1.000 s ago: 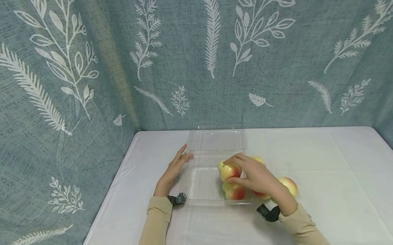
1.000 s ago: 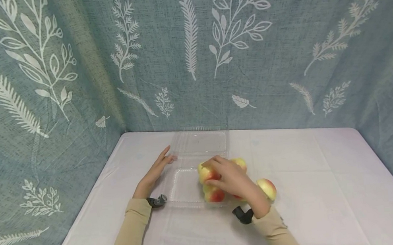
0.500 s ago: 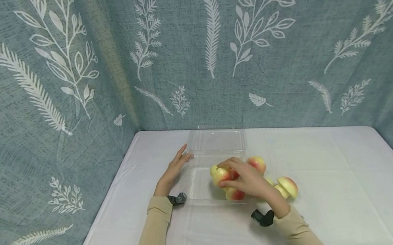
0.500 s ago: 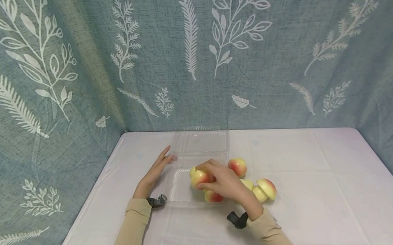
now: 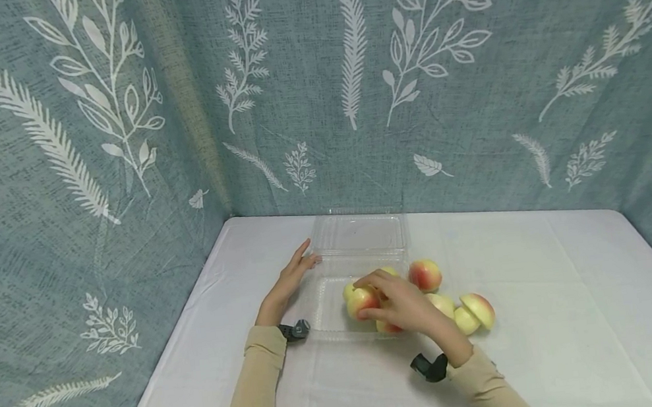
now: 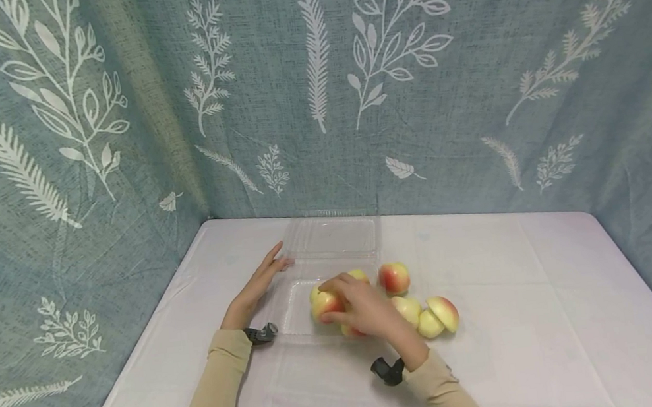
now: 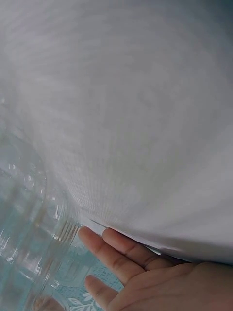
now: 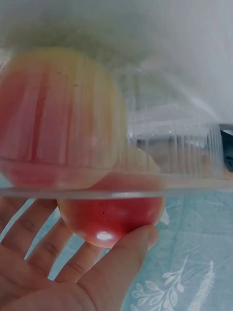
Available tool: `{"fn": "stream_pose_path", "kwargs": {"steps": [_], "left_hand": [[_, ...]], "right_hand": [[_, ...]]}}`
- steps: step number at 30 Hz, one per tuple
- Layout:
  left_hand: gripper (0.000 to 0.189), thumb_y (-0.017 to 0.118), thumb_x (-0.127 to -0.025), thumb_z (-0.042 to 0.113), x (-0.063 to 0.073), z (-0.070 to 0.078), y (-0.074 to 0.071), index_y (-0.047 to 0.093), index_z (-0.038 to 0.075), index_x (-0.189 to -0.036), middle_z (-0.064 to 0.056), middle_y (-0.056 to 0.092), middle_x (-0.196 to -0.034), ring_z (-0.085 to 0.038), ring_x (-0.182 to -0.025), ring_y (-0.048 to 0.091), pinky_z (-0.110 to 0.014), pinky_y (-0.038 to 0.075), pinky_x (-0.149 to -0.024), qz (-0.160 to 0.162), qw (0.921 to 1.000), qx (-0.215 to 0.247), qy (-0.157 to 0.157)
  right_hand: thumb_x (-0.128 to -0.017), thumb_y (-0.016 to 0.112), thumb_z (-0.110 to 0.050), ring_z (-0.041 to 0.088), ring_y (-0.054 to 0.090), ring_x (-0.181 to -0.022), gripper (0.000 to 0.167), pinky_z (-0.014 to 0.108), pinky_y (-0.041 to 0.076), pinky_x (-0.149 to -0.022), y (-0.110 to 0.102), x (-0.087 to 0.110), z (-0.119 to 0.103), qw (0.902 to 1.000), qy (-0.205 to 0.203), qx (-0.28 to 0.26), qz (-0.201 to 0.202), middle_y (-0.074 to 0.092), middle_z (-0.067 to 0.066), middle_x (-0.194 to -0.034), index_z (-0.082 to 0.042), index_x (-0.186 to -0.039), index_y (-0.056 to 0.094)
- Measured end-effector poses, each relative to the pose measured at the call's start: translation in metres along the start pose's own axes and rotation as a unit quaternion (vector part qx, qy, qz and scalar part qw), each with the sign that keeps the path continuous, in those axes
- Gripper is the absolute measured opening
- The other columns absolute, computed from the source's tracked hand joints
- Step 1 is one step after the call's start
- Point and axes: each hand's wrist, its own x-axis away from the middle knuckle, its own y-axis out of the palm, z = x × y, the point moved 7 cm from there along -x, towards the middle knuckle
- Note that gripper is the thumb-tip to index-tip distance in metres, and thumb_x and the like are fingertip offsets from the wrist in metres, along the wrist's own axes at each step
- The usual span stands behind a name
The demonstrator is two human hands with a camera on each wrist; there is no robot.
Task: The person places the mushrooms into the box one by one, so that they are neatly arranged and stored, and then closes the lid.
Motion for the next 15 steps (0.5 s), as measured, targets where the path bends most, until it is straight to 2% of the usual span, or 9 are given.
{"fn": "stream_pose_path", "kwargs": {"steps": [5,11,15], "left_hand": [[0.059,0.041,-0.096,0.046,-0.002,-0.002,0.001,0.017,0.034,-0.148,-0.009,0.05,-0.136,-0.032,-0.131,0.036,-0.06,0.013,-0.109,-0.005,0.9998,0.018,-0.008],[0.056,0.041,-0.096,0.046,-0.003,-0.005,0.0,0.018,0.036,-0.147,-0.008,0.049,-0.137,-0.03,-0.132,0.035,-0.058,0.013,-0.11,-0.005,0.9994,0.023,-0.025],[0.057,0.042,-0.096,0.047,-0.003,-0.004,0.0,0.019,0.037,-0.147,-0.008,0.049,-0.137,-0.03,-0.132,0.036,-0.056,0.013,-0.11,-0.005,0.9994,0.025,-0.022]], "right_hand": [[-0.076,0.074,-0.04,0.009,0.058,-0.095,0.047,0.028,0.049,-0.08,0.005,0.001,-0.001,0.999,-0.005,0.043,-0.009,0.06,-0.005,-0.11,-0.019,-0.115,0.061],[-0.075,0.074,-0.041,0.007,0.056,-0.089,0.046,0.027,0.048,-0.078,0.01,0.002,0.0,0.9983,-0.005,0.055,-0.018,0.06,-0.006,-0.106,-0.02,-0.114,0.061],[-0.075,0.075,-0.041,0.005,0.055,-0.083,0.045,0.024,0.047,-0.074,0.015,0.002,-0.002,0.9974,-0.017,0.066,-0.024,0.06,-0.007,-0.101,-0.019,-0.112,0.062]]}}
